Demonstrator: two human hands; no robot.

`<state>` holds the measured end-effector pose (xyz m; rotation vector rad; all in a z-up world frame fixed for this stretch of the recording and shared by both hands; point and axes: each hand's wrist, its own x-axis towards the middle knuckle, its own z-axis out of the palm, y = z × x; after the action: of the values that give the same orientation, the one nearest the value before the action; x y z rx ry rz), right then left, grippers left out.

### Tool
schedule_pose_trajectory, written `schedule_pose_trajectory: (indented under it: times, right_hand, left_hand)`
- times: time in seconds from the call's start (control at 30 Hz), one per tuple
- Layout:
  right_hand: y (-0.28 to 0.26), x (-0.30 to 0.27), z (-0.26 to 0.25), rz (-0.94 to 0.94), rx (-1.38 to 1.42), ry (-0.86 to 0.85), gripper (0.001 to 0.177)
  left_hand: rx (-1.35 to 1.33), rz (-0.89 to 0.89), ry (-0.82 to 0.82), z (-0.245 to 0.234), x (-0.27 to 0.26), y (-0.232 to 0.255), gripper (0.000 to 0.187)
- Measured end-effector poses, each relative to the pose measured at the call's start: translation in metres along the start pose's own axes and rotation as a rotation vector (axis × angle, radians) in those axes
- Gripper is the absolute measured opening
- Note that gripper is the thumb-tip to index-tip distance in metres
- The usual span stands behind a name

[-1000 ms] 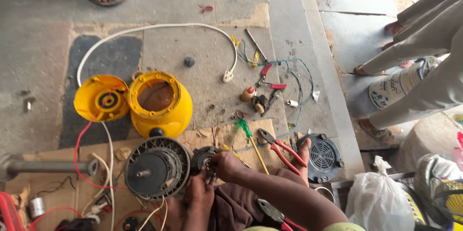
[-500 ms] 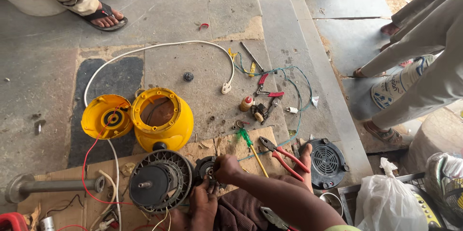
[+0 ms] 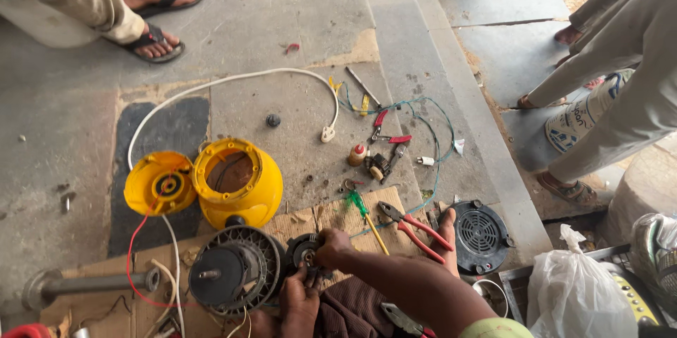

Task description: The person disassembles a small electrical motor, using a screwdriver to remove screws and separate the housing. They manipulate the internal components, including the rotor and stator, and use pliers to adjust wires. The person reassembles the motor parts and continues to work on the internal mechanism.

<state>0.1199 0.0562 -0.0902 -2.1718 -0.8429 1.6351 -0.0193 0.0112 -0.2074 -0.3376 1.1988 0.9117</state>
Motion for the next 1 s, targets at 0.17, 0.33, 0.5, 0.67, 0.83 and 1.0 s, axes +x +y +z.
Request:
schedule_pose_trajectory:
  times: [0.17, 0.33, 0.5, 0.67, 0.83, 1.0]
  right_hand:
    - [0.018, 0.011, -0.004, -0.108, -0.073, -0.015, 0.036]
    - [0.026, 0.026, -0.001, -0.14, -0.111, 0.013, 0.036]
    - [0.03, 0.028, 0.006, -0.225, -0.299, 0.119, 0.033]
    - [0.026, 0.031, -0.052, -0.394, -0.218, 0.156, 0.024]
    - [0.035, 0.029, -0.11, -0.127, -0.258, 0.475, 0.066]
    - [0.058, 0.045, -0.121, 0.149, 0.216, 0.202, 0.048]
  left_hand:
    - [0.017, 0.036, -0.023, 0.003, 0.001, 0.0, 0.016]
    - [0.013, 0.066, -0.055, 0.007, 0.004, 0.002, 0.017]
    - [0.05, 0.039, 0.012, 0.006, -0.002, 0.002, 0.023]
    - [0.071, 0.098, 0.078, 0.004, 0.0, -0.002, 0.019]
    - [0.051, 0.133, 0.025, 0.004, 0.003, -0.001, 0.024]
    - [1.323, 0.624, 0.031, -0.011, 0.0, -0.008, 0.023]
